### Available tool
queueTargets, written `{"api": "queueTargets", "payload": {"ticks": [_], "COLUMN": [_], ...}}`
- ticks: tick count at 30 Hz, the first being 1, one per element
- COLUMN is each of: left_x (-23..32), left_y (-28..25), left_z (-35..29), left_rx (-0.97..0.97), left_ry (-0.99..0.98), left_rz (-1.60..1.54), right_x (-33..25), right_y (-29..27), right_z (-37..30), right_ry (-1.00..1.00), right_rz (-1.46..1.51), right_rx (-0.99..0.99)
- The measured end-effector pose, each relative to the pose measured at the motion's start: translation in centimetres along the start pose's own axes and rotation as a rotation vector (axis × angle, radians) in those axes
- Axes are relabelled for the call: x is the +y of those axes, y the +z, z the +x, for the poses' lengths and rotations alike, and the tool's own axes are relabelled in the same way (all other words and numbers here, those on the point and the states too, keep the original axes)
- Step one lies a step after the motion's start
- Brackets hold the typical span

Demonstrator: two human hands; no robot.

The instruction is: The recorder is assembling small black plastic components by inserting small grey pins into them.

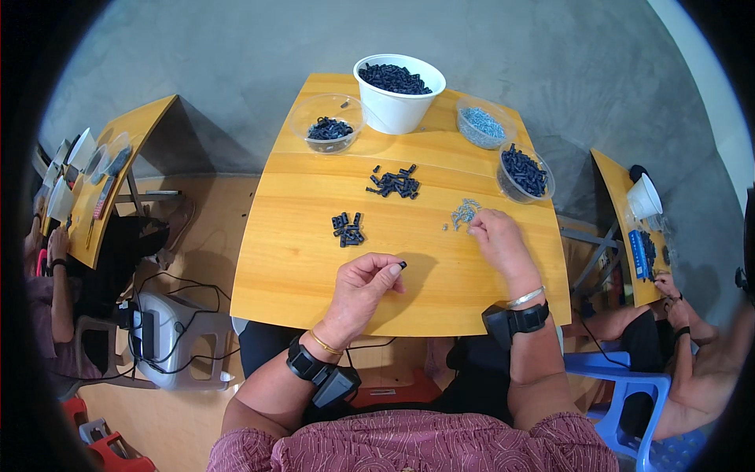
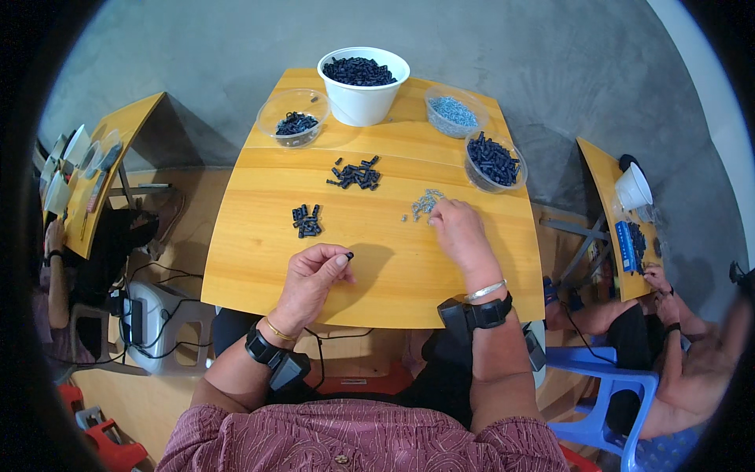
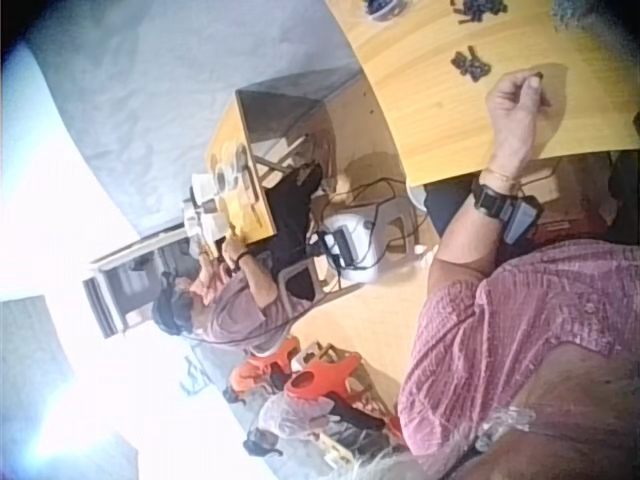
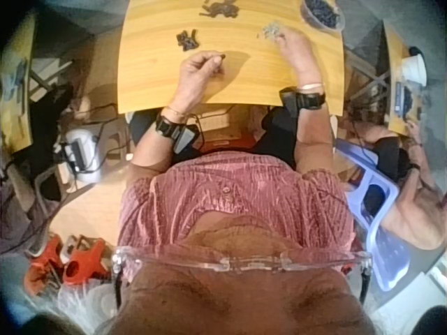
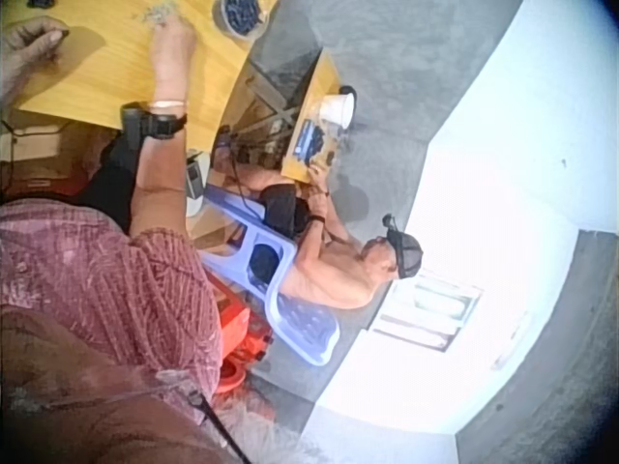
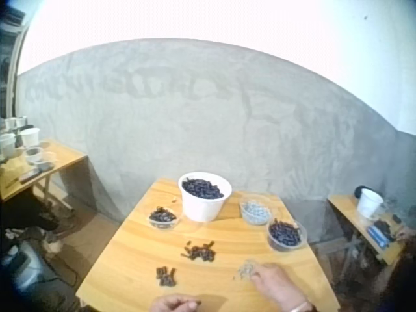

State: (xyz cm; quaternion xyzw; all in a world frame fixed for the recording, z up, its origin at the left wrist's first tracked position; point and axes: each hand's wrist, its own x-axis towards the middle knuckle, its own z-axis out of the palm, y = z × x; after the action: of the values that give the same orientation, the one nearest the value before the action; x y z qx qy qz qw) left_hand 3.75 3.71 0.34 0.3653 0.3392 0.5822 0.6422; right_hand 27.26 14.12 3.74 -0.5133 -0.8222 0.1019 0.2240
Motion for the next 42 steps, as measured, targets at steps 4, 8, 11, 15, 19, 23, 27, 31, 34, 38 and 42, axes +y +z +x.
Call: {"api": "queueTargets", "payload": {"ticks": [4,8,11,15,19,23,27,31,34,38,42], "left_x": [0.0,0.0,0.1,0.1,-0.1,-0.8,-0.3,-0.3,-0.6,-0.4,-0.1], "left_y": [0.0,0.0,0.1,0.1,0.0,-0.3,0.3,0.2,-0.1,-0.2,-0.4], "left_z": [0.0,0.0,-0.1,-0.1,0.0,0.3,0.4,0.4,0.5,0.5,0.2], "left_rx": [0.000,0.001,-0.003,-0.002,0.025,0.083,0.161,0.161,0.155,0.142,0.113], "left_ry": [0.000,-0.002,-0.005,-0.001,0.011,0.015,-0.012,0.004,-0.004,0.007,0.045], "left_rz": [0.016,0.023,0.031,0.027,0.038,-0.075,-0.228,-0.246,-0.260,-0.283,-0.353], "right_x": [-0.9,-1.5,-1.7,-1.6,-3.0,-4.6,-2.2,-2.7,-3.2,-4.0,-5.7], "right_y": [0.6,1.3,1.6,1.6,0.9,0.6,1.5,1.9,2.1,2.9,3.4], "right_z": [0.0,0.1,0.1,0.0,0.2,0.3,0.3,0.2,0.2,0.2,0.2], "right_ry": [-0.015,-0.078,-0.130,-0.141,-0.103,-0.104,-0.060,-0.036,-0.056,-0.104,-0.214], "right_rz": [-0.032,-0.076,-0.040,-0.038,0.142,0.203,0.191,0.252,0.244,0.249,0.223], "right_rx": [-0.017,-0.034,0.046,0.054,0.015,0.038,0.063,-0.067,-0.066,-0.049,-0.025]}}
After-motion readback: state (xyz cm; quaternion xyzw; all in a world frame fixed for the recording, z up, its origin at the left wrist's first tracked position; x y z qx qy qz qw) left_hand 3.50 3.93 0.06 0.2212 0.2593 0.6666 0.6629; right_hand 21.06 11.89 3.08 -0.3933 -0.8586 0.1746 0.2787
